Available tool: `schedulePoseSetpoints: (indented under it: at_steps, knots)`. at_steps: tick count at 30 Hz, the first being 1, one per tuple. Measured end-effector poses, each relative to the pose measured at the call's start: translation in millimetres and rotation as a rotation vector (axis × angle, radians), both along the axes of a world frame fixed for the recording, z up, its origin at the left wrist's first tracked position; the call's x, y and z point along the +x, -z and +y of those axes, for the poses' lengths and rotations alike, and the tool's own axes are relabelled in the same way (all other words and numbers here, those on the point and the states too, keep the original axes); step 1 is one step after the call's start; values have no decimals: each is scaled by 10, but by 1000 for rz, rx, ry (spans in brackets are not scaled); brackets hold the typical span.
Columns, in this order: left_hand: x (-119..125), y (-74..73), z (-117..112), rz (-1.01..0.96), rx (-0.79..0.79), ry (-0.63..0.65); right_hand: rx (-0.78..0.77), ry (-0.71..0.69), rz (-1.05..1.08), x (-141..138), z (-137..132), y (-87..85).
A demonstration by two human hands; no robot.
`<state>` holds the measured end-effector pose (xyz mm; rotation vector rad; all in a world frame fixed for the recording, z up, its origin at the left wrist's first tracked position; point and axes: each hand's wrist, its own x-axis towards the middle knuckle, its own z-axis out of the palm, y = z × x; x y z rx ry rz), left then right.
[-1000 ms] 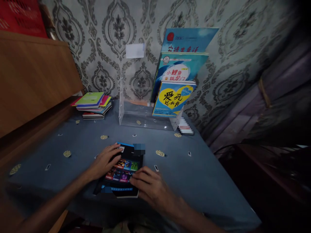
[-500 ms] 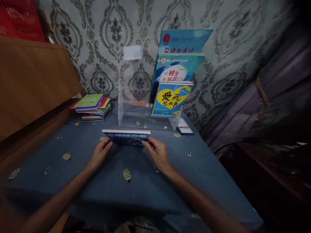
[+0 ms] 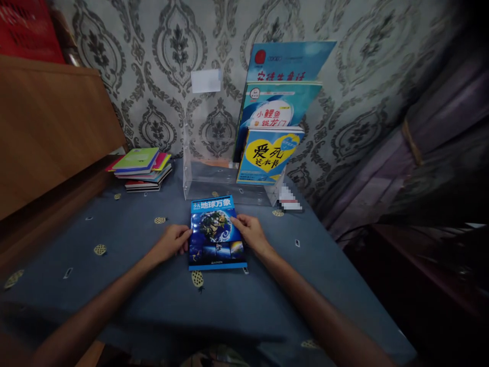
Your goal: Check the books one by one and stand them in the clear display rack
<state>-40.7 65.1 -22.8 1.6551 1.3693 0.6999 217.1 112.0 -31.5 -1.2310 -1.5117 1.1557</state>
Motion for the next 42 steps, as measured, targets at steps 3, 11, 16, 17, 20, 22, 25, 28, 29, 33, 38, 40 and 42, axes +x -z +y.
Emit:
schedulePoseSetpoints:
  at_steps: [3,11,16,17,20,22,25,28,29,33,38,40,42]
  knots:
    - [4,-48,17,288,174,2,-42,-22,-32,12,14,117]
    - [64,-19,256,674,544,-17,-70,-16,-195,74,16,73]
    - [11,120,298,690,598,21,168,103,-744,59,-101,-106]
    - [5,139,297,696,610,21,238,80,-799,7,-116,-126]
    - [3,174,292,711,639,10,490,-125,-809,-250,-108,-109]
    - [10,182,288,718,650,6,609,-263,-772,-462,-61,-35]
    - [19,183,282,736,657,4,654,-358,-759,-724,34,101]
    - [23,173,279,758,657,9,639,-373,-797,-817,107,180]
    - [24,169,278,763,654,9,634,-372,-812,-804,123,187]
    - [24,151,272,757,643,-3,599,-319,-875,-562,169,161]
    - [17,156,269,724,639,-4,538,-198,-915,-108,231,167]
    - [7,169,280,707,648,-4,521,-173,-896,4,248,188]
    - [-10,181,302,685,662,4,506,-162,-886,51,255,206]
